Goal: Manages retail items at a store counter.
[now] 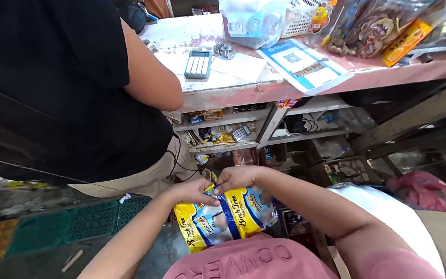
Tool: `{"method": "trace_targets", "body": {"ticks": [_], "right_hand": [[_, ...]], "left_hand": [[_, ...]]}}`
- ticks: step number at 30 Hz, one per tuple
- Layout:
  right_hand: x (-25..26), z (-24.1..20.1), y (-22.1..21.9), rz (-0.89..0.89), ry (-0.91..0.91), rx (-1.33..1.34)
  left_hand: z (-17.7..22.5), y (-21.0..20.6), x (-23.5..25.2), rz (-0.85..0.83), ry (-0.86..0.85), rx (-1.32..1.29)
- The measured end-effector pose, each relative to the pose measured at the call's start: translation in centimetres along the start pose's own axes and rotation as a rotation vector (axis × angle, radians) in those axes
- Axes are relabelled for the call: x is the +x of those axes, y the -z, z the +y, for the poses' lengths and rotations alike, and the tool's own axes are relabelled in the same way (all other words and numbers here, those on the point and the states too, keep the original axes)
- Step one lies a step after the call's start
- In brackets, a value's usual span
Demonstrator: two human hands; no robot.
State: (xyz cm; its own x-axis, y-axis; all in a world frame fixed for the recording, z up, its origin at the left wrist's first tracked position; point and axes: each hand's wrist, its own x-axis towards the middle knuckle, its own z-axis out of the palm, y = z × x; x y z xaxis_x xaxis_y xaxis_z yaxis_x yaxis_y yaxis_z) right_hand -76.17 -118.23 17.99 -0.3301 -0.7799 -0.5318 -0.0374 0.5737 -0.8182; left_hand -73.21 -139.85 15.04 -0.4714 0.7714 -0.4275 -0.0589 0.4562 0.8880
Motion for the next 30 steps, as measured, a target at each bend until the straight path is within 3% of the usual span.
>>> {"method": "trace_targets", "body": {"ticks": [4, 7, 11, 15, 22, 25, 27, 30], "right_hand": [[-0.7, 3.3, -1.5, 0.168, 0.154, 0.227], [-1.6, 5.5, -1.5, 0.082, 0.172, 0.367], [-3.4, 6.3, -0.3, -0.185, 0.084, 0.137], [-5.9, 6.5, -0.1, -0.125, 0.022, 0.072], [-9.6, 8.7, -0.3, 0.0, 0.01, 0.145], [-12.8, 11.7, 0.8, 0.115, -0.043, 0.155], [-15.1, 12.5, 1.5, 0.201, -0.17, 0.112], [-15.4, 15.1, 1.8, 0.478, -0.414, -0.053]], "left_hand": [[-2.0, -0.7, 0.4, 0.065, -0.109, -0.161], [-2.8, -1.1, 0.6, 0.062, -0.096, -0.191], [-0.6, -0.7, 0.4, -0.083, 0.11, -0.052], [-0.1, -0.2, 0.8, -0.126, 0.174, 0.004], [-0.8, -0.2, 1.2, -0.133, 0.138, -0.112], [-2.5, 0.3, 0.4, -0.083, 0.141, -0.145], [-3.5, 0.4, -0.2, -0.011, 0.13, -0.182], [-4.3, 0.0, -1.0, 0.325, 0.087, -0.252]]}}
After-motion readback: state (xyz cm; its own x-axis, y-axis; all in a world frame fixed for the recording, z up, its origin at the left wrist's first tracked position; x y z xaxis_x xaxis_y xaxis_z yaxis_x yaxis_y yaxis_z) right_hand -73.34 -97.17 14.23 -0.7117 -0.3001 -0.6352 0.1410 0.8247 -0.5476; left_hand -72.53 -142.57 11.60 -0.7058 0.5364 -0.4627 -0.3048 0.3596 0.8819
